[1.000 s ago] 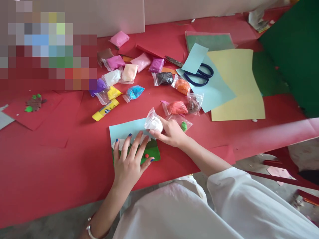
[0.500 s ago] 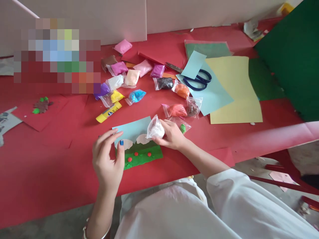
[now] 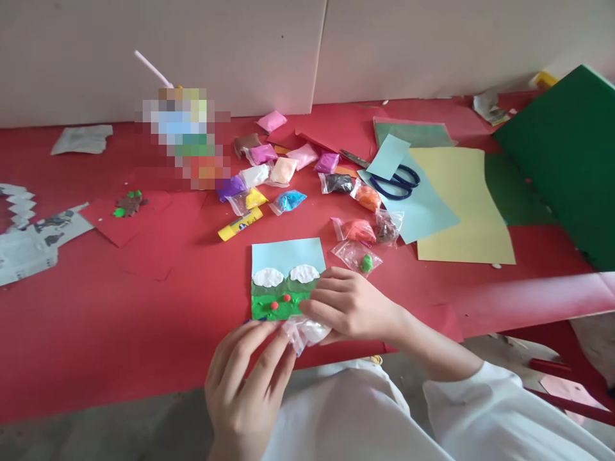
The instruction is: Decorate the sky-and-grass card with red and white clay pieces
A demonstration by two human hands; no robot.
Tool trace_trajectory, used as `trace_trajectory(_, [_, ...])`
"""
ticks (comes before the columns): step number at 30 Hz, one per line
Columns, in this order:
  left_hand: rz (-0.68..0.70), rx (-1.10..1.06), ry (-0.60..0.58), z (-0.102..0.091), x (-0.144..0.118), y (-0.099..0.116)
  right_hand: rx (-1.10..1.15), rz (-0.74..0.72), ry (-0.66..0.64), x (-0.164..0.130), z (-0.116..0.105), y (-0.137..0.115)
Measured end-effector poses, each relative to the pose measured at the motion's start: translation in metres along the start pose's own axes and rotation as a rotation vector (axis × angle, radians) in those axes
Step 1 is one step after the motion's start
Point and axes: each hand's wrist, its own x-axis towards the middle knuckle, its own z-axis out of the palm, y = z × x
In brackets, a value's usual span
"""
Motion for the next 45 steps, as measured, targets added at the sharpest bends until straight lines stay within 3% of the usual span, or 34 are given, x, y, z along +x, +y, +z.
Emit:
trace_trajectory(5, [-0.074,-0.075,-0.097,-0.005,-0.008,-0.003,-0.073,0.003,-0.095,0.003,0.0,-0.016])
trace_trajectory(21, [-0.136,-0.234,-0.262,0.007,-0.014,0.002,0.066,0.227,-0.088,-0.032,0.009,-0.043])
trace_trajectory(32, [-0.174,-0.314,-0.288,0.012,-0.011,0.004,0.092,0.266,-0.056,-0.036,0.011,-0.04])
trace_trajectory(37, [-0.292,-0.439,-0.296,0.012,-0.002,0.0,0.135,0.328,-0.042,-0.044,0.008,-0.031])
trace_trajectory(41, [-0.437,-0.528,-0.193,0.027,0.01,-0.015,0.06,0.446,0.043,-0.061,0.002,-0.015])
trace_trajectory(45, [-0.36,-0.374,-0.14,0.058,0.023,-0.027,-0.073,0.57,0.174,-0.077,0.004,0.003])
